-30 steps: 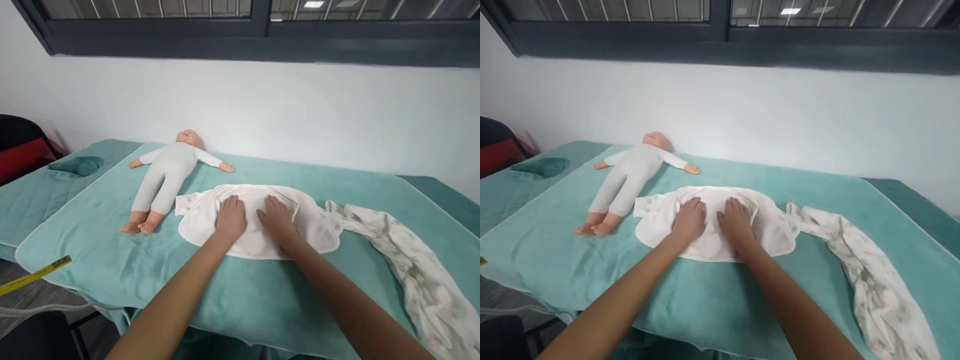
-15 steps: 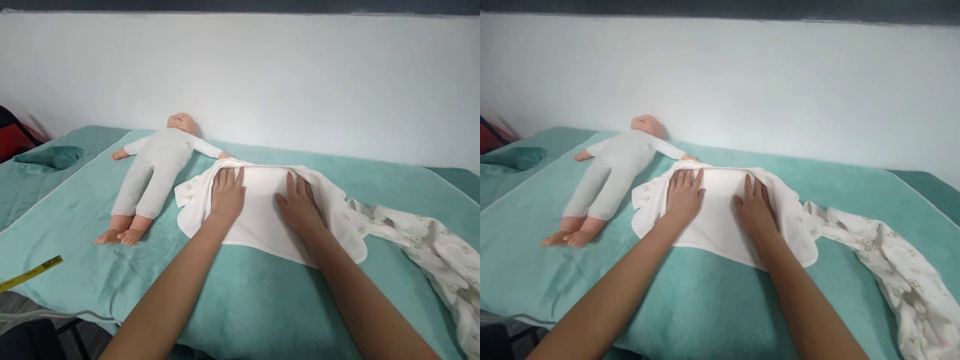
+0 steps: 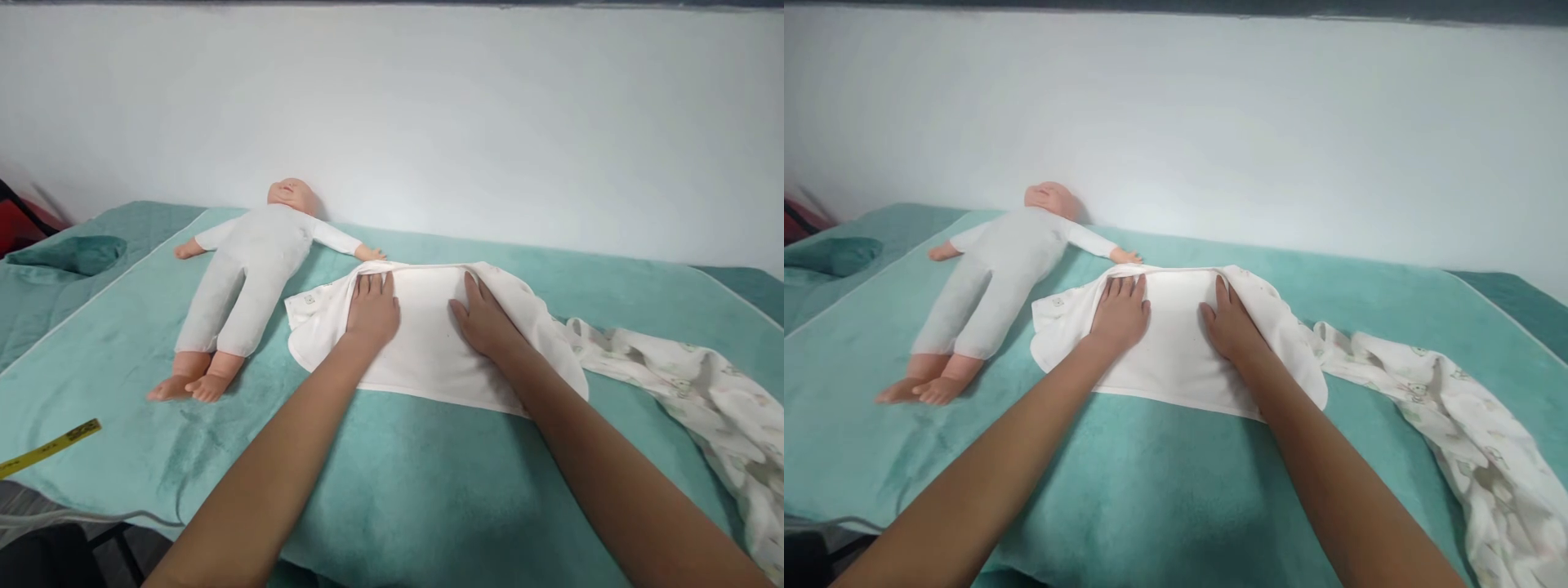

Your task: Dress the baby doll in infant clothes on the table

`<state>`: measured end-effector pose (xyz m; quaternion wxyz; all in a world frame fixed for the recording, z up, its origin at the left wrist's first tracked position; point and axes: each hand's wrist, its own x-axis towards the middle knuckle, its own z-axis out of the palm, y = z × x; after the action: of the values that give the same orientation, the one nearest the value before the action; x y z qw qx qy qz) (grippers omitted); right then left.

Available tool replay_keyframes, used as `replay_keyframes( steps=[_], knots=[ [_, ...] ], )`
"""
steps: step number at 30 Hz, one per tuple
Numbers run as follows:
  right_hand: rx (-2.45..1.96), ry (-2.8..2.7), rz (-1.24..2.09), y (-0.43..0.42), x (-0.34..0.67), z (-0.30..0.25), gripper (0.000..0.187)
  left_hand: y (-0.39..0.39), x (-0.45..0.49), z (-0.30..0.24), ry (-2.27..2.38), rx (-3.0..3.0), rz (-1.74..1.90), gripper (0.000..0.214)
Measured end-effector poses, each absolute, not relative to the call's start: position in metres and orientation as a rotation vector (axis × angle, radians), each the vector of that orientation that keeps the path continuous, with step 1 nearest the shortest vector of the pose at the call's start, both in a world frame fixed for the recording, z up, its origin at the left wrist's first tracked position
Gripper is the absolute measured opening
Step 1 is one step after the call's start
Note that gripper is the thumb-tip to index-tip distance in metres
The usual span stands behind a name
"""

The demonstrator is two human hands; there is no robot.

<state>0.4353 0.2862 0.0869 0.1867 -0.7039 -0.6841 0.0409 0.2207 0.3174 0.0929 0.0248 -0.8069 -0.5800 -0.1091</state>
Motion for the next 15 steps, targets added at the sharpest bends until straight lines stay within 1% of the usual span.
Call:
replay_keyframes(
  steps=[4, 9, 15],
  knots=[
    [-1.962, -1.905, 0.157, 0.290, 0.438, 0.082, 0.073, 0.323, 0.232, 0.091, -1.900, -2.470, -0.266, 0.058],
    [-2.003, -1.812, 0.294, 0.298, 0.440, 0.077, 0.074, 0.323, 0.237, 0.087, -1.891, -2.488, -0.326, 0.061],
    [-1.976, -1.818, 0.256, 0.306, 0.438, 0.070, 0.073, 0.319, 0.238, 0.089, -1.904, -2.451, -0.328, 0.059]
  ],
)
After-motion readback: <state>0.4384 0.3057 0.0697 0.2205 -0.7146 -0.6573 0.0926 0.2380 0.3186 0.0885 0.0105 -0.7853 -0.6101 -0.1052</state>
